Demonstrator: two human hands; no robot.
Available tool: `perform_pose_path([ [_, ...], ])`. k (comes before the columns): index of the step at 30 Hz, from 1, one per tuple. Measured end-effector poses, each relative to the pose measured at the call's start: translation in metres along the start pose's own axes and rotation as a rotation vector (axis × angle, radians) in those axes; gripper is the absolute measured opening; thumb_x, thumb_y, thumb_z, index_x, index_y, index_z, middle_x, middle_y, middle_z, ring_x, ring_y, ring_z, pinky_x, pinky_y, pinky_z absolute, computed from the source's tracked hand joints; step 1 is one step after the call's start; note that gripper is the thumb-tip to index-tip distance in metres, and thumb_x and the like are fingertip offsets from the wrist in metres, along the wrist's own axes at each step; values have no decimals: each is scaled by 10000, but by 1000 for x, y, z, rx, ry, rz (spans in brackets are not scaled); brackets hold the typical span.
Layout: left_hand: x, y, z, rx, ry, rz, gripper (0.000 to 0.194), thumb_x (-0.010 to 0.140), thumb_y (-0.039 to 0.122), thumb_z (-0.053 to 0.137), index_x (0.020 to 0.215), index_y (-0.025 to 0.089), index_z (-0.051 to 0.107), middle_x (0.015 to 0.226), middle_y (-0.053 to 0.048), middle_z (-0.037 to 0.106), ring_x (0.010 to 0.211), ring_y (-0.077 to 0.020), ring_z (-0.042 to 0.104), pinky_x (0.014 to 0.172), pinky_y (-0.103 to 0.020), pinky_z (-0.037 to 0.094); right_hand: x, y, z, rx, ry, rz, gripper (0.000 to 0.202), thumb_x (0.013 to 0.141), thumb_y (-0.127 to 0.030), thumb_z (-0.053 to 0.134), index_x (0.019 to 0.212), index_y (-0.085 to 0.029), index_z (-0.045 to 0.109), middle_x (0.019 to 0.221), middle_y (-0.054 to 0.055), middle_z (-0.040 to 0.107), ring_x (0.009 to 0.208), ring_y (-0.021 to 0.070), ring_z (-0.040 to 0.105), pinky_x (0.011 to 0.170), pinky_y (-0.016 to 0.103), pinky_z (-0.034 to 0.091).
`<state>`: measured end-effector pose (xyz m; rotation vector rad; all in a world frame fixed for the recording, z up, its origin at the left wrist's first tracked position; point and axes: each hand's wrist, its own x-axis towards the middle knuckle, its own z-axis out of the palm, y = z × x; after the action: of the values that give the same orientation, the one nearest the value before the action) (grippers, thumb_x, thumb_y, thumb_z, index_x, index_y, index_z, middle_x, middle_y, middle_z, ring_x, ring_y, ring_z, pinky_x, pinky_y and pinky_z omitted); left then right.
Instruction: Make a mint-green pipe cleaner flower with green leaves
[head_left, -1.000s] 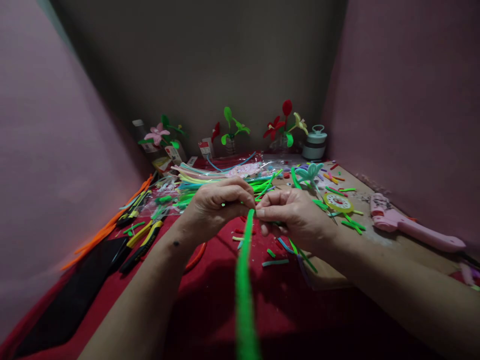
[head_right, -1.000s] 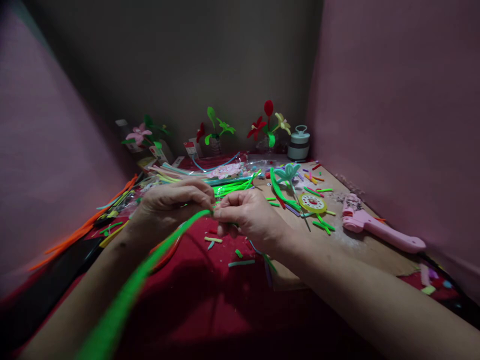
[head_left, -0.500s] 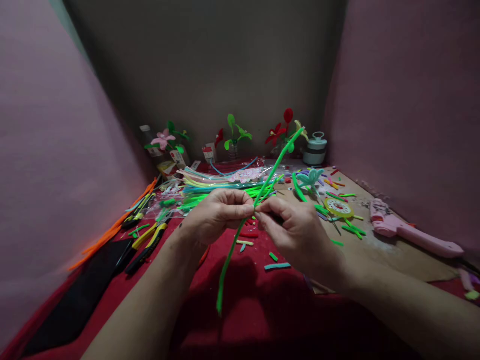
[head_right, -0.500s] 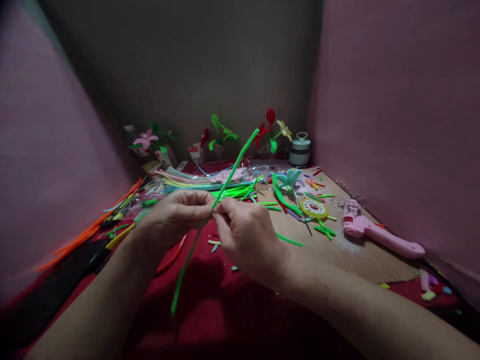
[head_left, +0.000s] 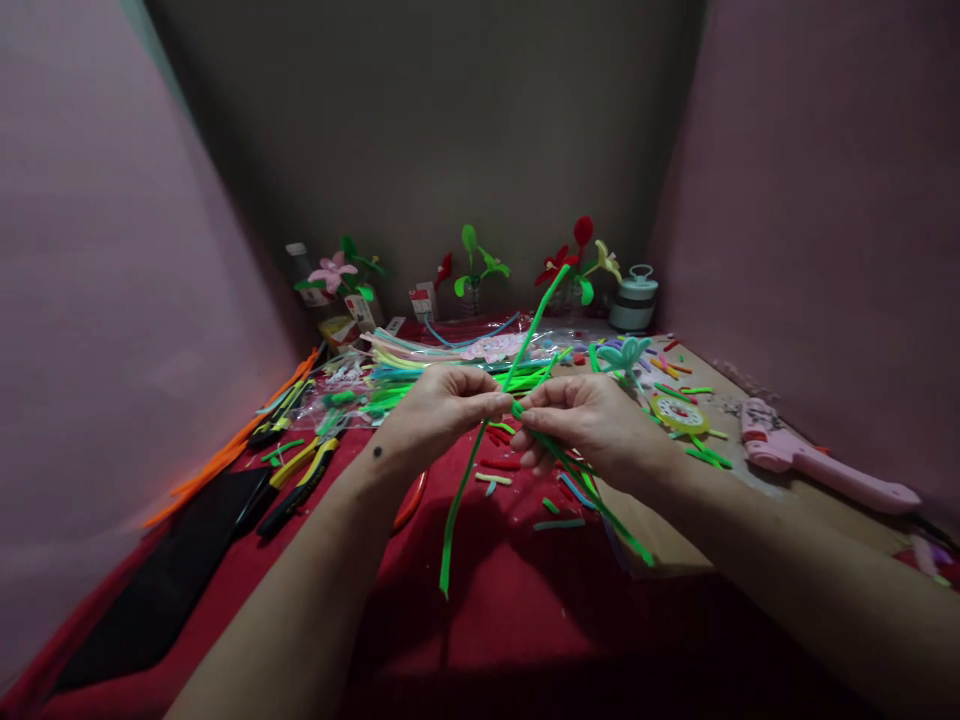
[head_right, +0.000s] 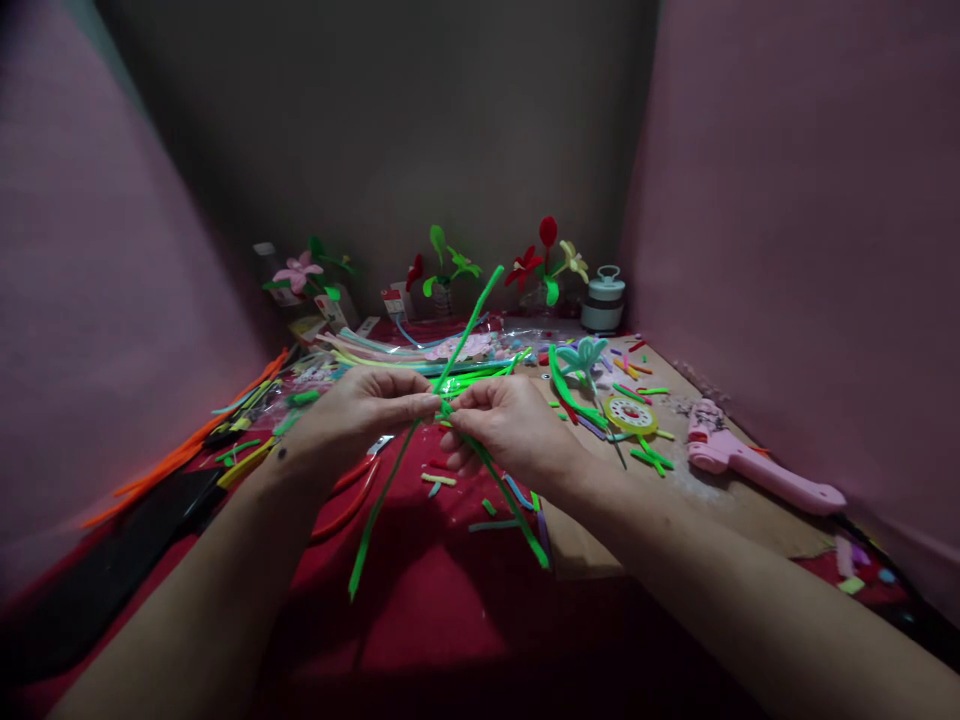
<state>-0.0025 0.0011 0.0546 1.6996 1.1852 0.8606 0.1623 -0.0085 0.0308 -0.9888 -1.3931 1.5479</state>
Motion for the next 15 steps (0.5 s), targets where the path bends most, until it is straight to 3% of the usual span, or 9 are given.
perform_pose_path([
  [5, 2, -2, -1, 33, -49, 8, 218, 642, 285, 663, 552, 123, 549, 476, 61, 400, 445, -48, 307, 440, -208, 224, 5, 3, 1, -108, -64, 46, 144, 734, -46, 463, 680, -152, 544, 568, 19, 639, 482, 119, 605, 500, 250, 506],
  [10, 3, -6, -12, 73, -133, -30, 188, 655, 255, 644, 574, 121, 541, 480, 65, 371, 446, -39, 285, 436, -200, 192, 9, 12, -12, -466, -245, 4, 177, 604, 4, 482, 651, -142, 572, 551, -33, 580, 473, 59, 515, 432, 154, 372],
  [13, 4, -9, -22, -1, -184, -106, 185, 640, 260, 662, 587, 122, 550, 467, 61, 388, 422, -35, 285, 418, -200, 173, 6, 16, -18, -365, -474, 110, 240, 632, -29, 450, 777, -150, 598, 630, -13, 627, 474, 70, 533, 439, 171, 388],
  [15, 5, -11, -27, -44, -195, -138, 176, 619, 244, 674, 578, 121, 555, 459, 55, 400, 412, -34, 289, 411, -199, 171, 3, 17, -19, -261, -536, 161, 278, 670, -50, 431, 862, -152, 604, 625, -4, 631, 449, 73, 528, 430, 179, 391],
])
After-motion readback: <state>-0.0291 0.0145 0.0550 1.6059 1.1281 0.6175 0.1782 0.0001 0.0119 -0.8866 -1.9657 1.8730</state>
